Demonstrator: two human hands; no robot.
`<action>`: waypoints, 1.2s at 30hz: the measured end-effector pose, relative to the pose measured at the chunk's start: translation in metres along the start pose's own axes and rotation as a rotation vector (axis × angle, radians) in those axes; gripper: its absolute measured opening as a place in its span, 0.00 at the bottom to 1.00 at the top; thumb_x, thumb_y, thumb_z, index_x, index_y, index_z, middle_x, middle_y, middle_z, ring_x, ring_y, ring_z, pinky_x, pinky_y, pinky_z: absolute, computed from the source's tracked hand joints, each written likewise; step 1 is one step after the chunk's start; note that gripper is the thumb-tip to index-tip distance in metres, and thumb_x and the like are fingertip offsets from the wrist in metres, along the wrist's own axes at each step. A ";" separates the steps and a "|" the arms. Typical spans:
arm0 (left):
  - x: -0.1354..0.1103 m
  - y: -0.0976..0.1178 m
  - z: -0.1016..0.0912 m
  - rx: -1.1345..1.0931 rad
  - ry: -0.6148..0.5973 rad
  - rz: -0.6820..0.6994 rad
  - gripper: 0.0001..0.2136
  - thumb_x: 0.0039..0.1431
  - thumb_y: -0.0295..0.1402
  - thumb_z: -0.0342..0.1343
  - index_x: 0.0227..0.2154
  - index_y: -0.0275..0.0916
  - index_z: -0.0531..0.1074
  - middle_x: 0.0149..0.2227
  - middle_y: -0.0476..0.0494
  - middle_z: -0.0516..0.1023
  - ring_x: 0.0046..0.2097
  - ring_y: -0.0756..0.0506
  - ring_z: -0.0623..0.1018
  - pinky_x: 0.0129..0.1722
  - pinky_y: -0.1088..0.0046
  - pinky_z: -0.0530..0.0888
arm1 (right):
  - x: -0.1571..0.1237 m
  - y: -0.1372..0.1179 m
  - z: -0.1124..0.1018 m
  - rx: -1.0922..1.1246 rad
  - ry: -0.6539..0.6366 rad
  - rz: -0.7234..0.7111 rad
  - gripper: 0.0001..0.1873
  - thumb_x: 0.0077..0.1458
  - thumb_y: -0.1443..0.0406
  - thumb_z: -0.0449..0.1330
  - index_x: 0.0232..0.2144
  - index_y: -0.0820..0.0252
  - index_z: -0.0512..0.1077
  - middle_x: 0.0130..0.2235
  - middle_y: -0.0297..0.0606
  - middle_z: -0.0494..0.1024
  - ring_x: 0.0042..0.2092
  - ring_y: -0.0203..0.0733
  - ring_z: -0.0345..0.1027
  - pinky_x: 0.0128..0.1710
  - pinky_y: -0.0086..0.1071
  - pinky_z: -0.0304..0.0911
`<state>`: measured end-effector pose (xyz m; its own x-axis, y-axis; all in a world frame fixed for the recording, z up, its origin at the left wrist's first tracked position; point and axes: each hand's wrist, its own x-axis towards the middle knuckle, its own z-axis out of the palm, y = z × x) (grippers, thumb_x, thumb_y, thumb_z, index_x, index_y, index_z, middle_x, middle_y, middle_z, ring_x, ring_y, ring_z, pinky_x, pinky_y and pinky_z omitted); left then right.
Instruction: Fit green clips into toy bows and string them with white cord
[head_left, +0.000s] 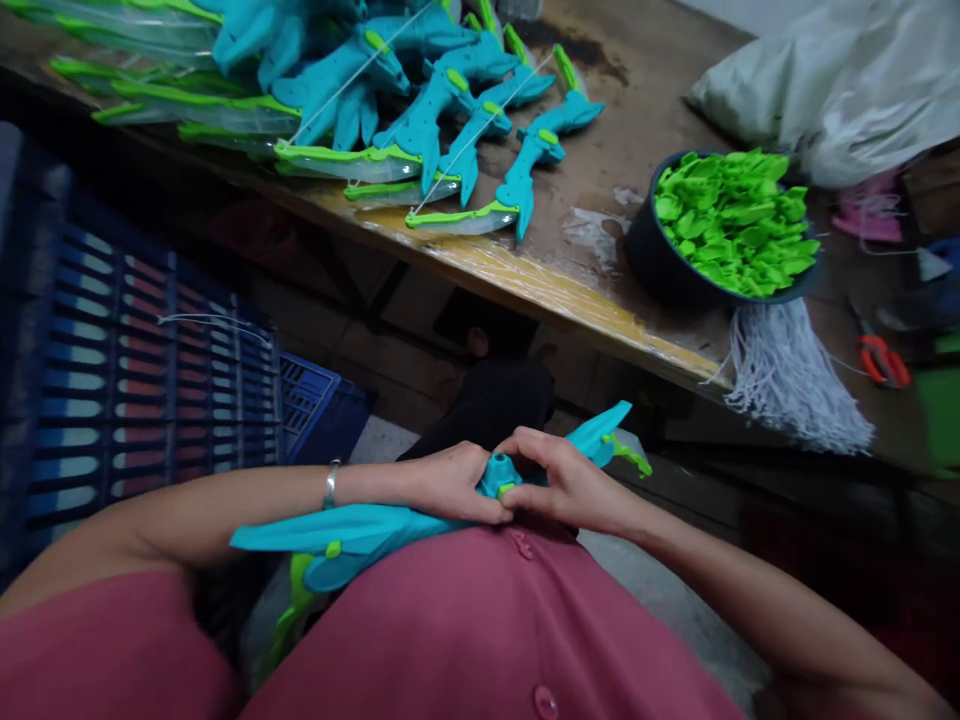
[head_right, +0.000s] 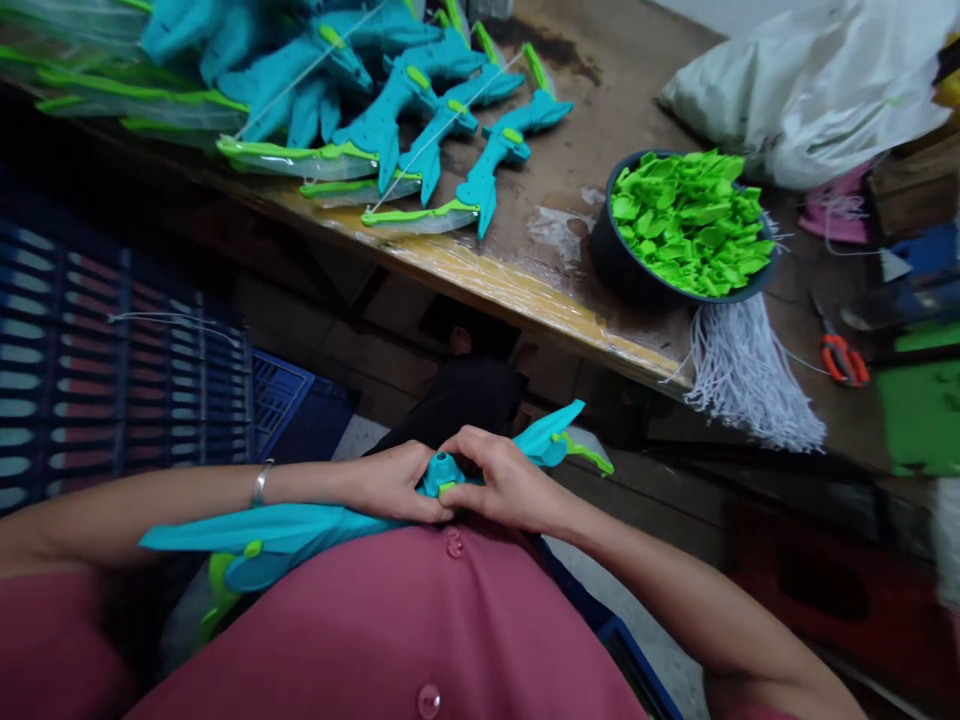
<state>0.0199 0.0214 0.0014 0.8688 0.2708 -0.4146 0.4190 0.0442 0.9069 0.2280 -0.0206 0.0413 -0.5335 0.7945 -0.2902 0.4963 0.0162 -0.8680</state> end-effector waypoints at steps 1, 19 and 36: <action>-0.001 0.002 -0.002 0.005 -0.003 0.006 0.14 0.53 0.40 0.61 0.21 0.38 0.66 0.22 0.54 0.65 0.25 0.51 0.64 0.24 0.74 0.59 | 0.000 -0.001 -0.001 0.012 0.002 -0.004 0.18 0.56 0.63 0.72 0.46 0.61 0.72 0.42 0.35 0.73 0.42 0.39 0.67 0.41 0.31 0.60; 0.005 -0.002 0.015 0.143 0.010 0.003 0.15 0.54 0.38 0.59 0.19 0.38 0.63 0.19 0.55 0.63 0.23 0.53 0.62 0.23 0.73 0.56 | 0.002 -0.004 -0.002 -0.068 -0.135 0.112 0.20 0.51 0.67 0.74 0.28 0.62 0.64 0.29 0.27 0.65 0.30 0.32 0.57 0.29 0.29 0.47; -0.007 0.025 -0.024 0.332 -0.099 0.014 0.20 0.64 0.49 0.54 0.23 0.38 0.67 0.22 0.50 0.68 0.24 0.49 0.67 0.26 0.72 0.58 | -0.006 -0.036 -0.020 -0.439 -0.194 0.039 0.08 0.61 0.65 0.65 0.37 0.64 0.69 0.36 0.39 0.76 0.35 0.39 0.68 0.33 0.31 0.53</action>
<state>0.0180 0.0433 0.0292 0.8897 0.1739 -0.4221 0.4555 -0.2782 0.8456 0.2275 -0.0136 0.0823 -0.6056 0.6725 -0.4255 0.7386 0.2761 -0.6150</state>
